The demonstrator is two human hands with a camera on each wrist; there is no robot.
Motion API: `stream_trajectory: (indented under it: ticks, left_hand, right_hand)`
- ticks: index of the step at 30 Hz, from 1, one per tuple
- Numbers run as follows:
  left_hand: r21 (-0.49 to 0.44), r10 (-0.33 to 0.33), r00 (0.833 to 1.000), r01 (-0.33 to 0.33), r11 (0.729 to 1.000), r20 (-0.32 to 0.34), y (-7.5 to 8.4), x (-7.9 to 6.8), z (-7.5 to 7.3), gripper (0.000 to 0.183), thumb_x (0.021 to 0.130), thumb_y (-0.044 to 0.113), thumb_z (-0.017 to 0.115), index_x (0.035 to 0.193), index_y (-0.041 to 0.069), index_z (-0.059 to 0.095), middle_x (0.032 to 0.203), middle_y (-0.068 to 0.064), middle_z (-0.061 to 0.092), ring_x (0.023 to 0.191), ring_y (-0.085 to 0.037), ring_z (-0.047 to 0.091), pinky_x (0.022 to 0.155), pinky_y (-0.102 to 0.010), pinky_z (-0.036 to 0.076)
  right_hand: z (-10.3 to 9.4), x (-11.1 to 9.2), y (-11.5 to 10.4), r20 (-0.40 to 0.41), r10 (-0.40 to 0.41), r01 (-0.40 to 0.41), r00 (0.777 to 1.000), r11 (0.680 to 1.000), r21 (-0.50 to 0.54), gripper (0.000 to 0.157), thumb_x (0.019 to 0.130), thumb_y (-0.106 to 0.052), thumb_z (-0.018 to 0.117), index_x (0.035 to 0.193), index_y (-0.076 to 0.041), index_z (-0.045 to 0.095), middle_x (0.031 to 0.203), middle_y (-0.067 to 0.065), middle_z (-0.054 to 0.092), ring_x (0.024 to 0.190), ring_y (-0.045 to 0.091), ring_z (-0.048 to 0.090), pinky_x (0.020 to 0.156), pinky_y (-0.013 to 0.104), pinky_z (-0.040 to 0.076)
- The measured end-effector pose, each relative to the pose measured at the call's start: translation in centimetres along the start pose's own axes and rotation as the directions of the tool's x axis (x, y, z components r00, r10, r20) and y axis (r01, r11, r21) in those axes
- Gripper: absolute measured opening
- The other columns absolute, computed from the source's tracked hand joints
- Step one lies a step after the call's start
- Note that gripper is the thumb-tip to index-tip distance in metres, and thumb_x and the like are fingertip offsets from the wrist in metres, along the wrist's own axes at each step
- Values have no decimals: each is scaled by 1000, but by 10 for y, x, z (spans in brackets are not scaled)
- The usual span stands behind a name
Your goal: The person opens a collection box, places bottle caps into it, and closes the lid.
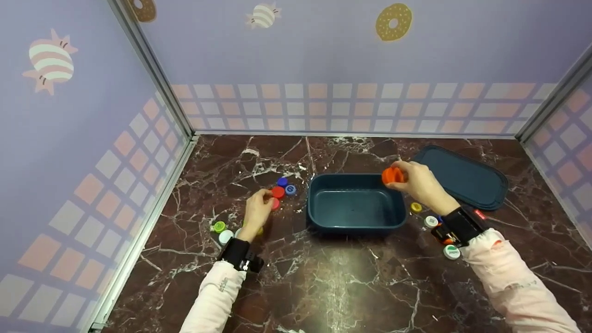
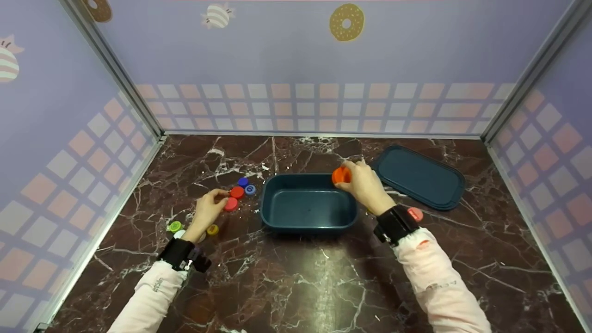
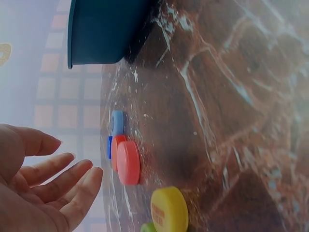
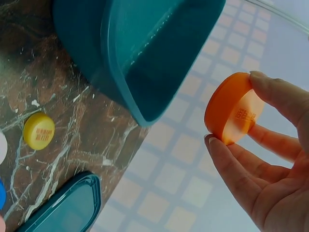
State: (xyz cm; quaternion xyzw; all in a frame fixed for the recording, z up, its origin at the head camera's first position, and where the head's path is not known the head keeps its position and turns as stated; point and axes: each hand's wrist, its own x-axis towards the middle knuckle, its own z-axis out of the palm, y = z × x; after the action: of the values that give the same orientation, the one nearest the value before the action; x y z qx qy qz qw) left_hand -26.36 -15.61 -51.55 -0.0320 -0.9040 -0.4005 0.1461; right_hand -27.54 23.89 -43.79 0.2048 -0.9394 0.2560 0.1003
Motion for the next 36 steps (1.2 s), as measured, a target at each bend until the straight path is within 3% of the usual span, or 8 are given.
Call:
stream_trajectory:
  ticks: [18,25,36]
  left_hand:
    - [104,-10,997,1,995,82,-14,0,-4,22,74,4,67,93,-6,61,83,-16,58,77,-28,53,69,-40,42]
    - [221,-15,995,-7,975,98,-14,2,1,29,72,10,71,94,-5,60,88,-17,55,82,-31,54,70,-40,43]
    - [317,28,992,-67,946,125,-12,4,10,44,70,13,77,104,-5,56,93,-18,49,88,-36,50,75,-43,42]
  right_hand:
    - [20,7,-2,54,-35,34,998,999,8,42,70,-14,78,104,4,60,81,16,58,67,27,52,57,38,42]
    - [30,11,3,100,-28,29,995,1000,-8,44,70,-12,77,105,6,59,83,17,59,68,27,54,59,40,44]
    - [43,18,2,176,26,-10,984,996,-89,42,67,-14,79,100,5,60,80,16,59,65,29,55,57,43,45]
